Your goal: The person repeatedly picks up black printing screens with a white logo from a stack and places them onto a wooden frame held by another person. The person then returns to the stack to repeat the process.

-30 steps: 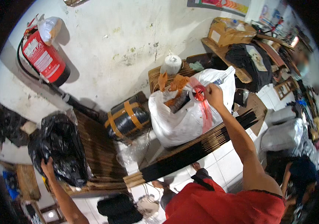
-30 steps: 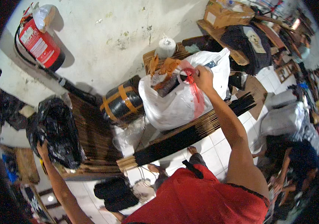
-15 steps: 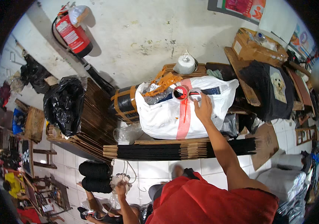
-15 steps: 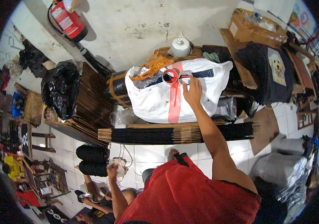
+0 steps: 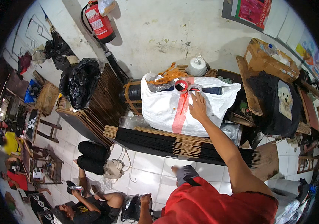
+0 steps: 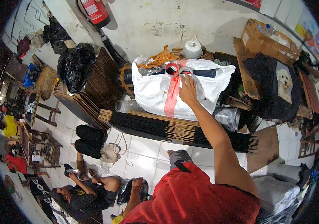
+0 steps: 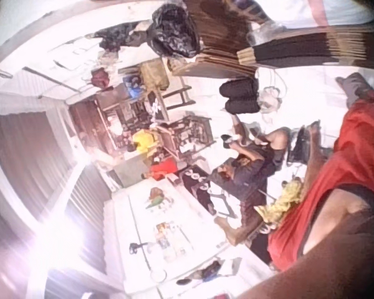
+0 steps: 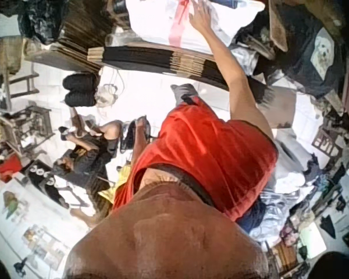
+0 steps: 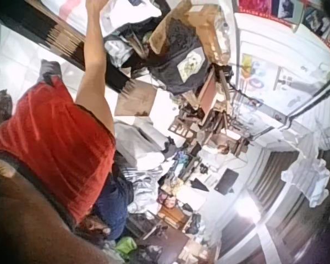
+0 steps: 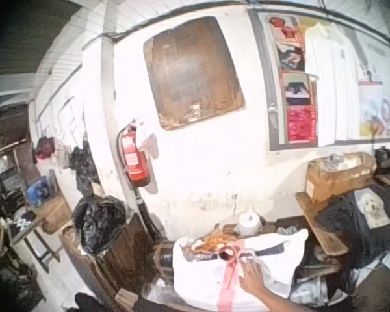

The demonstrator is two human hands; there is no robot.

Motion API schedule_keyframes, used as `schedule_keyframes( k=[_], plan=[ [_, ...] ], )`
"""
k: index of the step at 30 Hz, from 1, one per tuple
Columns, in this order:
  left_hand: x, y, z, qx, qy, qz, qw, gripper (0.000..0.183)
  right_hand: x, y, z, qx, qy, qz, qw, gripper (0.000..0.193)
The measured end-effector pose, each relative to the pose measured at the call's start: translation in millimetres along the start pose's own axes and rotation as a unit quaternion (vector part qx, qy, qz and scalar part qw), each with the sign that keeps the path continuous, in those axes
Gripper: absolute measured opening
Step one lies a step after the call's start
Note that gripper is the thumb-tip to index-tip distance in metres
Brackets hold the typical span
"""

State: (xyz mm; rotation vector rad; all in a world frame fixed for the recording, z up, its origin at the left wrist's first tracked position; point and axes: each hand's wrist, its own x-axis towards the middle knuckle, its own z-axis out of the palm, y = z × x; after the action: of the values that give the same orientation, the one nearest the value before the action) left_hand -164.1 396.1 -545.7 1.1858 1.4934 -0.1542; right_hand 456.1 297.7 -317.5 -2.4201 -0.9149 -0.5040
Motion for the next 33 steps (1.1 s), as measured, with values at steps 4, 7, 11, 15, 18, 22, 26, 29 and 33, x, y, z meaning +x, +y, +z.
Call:
schedule_keyframes(
  k=[4,7,11,15,18,22,26,29,33],
  plan=[
    [-51,-56,36,-0.054,-0.014,-0.051,0.997,0.034,31,11,6,-0.019,-0.050,-0.055,0.997,0.061],
    [-88,-89,58,-0.123,0.019,-0.105,0.987,0.035,42,20,14,-0.041,-0.096,-0.063,0.993,0.062],
    [-117,-117,94,-0.169,0.048,-0.228,0.958,0.035,44,26,18,-0.003,-0.069,-0.060,0.996,0.060],
    [-141,-127,119,-0.294,-0.138,-0.072,0.943,0.033,30,29,4,0.045,-0.018,-0.098,0.994,0.059],
    [-151,-95,158,-0.264,-0.012,-0.073,0.962,0.037,23,27,-12,0.099,-0.029,-0.102,0.989,0.058],
    [-161,-38,185,-0.213,0.080,-0.085,0.970,0.044,47,22,-26,0.168,0.050,-0.101,0.979,0.053],
    [-174,-21,184,-0.200,0.099,-0.085,0.971,0.048,64,20,-35,0.225,0.097,-0.134,0.960,0.048],
    [-184,-28,182,-0.236,0.109,-0.091,0.961,0.042,35,19,-36,0.253,0.075,-0.143,0.954,0.046],
    [-188,-49,189,-0.191,0.129,-0.128,0.965,0.039,-54,14,-37,0.288,-0.003,-0.133,0.948,0.039]
  ],
)
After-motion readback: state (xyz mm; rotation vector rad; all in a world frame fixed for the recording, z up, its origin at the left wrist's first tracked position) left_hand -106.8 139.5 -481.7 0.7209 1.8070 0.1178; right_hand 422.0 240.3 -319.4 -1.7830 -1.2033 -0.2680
